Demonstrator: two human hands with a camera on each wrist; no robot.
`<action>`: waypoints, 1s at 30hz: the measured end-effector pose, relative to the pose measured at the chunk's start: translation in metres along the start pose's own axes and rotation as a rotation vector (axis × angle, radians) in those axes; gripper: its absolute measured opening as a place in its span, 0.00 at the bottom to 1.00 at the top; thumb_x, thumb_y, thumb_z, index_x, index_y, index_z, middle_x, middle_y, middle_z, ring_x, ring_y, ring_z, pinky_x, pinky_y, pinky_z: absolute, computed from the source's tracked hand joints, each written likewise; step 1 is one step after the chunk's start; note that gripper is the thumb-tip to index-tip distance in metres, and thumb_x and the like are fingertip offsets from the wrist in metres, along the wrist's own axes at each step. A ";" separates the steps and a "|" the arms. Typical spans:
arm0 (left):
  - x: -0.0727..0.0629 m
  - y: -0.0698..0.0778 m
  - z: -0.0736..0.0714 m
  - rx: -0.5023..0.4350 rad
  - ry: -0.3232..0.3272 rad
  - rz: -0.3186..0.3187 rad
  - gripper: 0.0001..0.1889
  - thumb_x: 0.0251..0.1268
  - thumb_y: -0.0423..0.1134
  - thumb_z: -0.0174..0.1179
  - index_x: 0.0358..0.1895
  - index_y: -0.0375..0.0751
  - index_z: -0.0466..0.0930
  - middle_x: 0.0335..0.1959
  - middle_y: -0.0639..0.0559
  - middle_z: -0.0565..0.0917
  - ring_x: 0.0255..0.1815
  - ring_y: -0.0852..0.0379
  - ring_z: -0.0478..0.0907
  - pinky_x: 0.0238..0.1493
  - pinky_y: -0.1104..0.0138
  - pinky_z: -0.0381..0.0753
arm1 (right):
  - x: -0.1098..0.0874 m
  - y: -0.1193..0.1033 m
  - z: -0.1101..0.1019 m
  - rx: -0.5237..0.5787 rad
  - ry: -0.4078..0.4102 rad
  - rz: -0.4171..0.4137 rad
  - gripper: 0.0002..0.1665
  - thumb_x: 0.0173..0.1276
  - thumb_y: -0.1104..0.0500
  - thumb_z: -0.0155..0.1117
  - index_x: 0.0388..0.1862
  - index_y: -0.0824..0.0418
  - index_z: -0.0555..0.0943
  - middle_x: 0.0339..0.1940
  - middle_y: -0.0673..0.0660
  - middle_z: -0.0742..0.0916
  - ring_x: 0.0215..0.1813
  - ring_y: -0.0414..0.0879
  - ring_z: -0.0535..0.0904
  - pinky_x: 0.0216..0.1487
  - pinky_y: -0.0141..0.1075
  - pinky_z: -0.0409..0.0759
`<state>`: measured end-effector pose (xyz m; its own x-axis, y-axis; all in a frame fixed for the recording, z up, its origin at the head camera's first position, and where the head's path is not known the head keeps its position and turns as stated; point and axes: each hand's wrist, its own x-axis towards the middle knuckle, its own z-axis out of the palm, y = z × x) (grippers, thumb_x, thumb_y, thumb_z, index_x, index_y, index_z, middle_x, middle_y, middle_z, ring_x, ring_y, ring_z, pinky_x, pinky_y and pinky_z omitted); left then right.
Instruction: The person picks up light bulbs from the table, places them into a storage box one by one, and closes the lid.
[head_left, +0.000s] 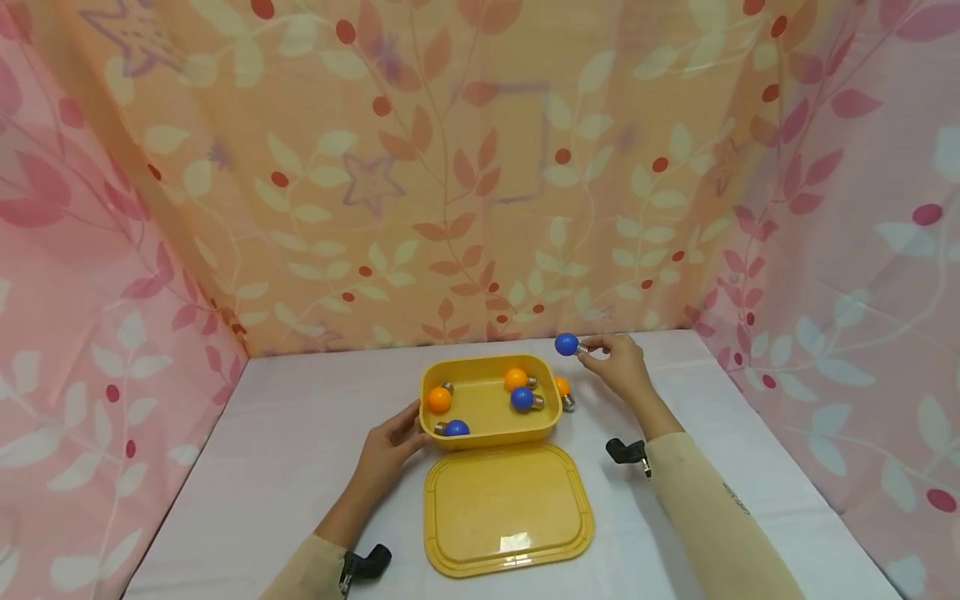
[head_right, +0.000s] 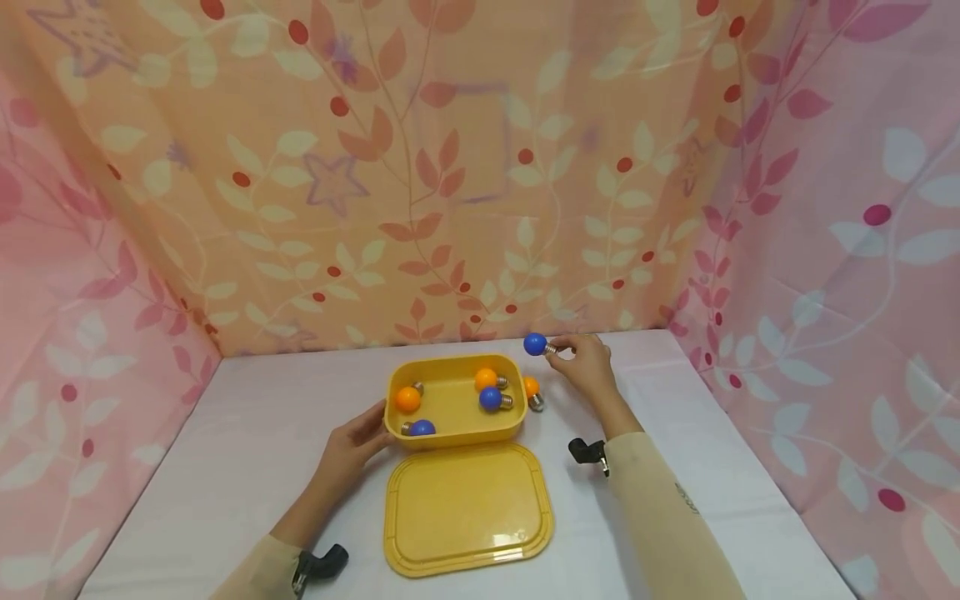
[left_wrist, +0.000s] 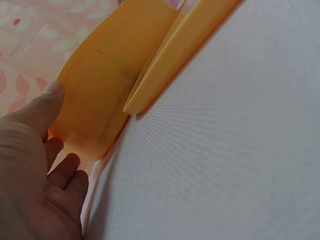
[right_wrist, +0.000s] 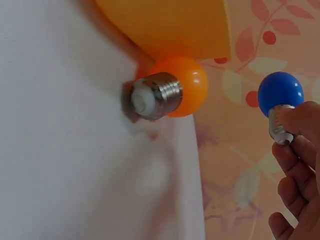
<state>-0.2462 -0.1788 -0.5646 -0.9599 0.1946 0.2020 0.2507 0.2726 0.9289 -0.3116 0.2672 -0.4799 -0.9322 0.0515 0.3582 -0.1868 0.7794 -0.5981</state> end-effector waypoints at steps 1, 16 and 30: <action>0.000 -0.001 -0.001 0.000 0.002 0.001 0.36 0.62 0.53 0.72 0.74 0.59 0.73 0.73 0.59 0.74 0.74 0.55 0.71 0.71 0.64 0.72 | 0.002 -0.005 -0.002 0.016 -0.019 -0.017 0.15 0.65 0.52 0.76 0.46 0.57 0.89 0.45 0.58 0.89 0.52 0.59 0.79 0.56 0.54 0.75; -0.002 -0.002 -0.001 -0.017 0.006 0.019 0.36 0.62 0.54 0.72 0.74 0.58 0.72 0.73 0.60 0.74 0.74 0.55 0.71 0.69 0.71 0.72 | 0.043 -0.084 -0.004 -0.249 -0.418 -0.331 0.08 0.62 0.52 0.76 0.41 0.46 0.90 0.40 0.44 0.88 0.52 0.46 0.75 0.64 0.50 0.72; -0.002 0.002 0.002 -0.015 0.008 0.012 0.35 0.63 0.49 0.73 0.74 0.55 0.73 0.73 0.59 0.75 0.74 0.54 0.72 0.71 0.61 0.72 | 0.063 -0.123 0.038 -0.323 -0.574 -0.460 0.10 0.64 0.49 0.76 0.43 0.47 0.90 0.40 0.40 0.89 0.54 0.46 0.77 0.65 0.49 0.71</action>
<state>-0.2439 -0.1769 -0.5639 -0.9577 0.1905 0.2156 0.2605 0.2559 0.9310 -0.3590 0.1507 -0.4108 -0.8140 -0.5793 0.0415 -0.5739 0.7912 -0.2114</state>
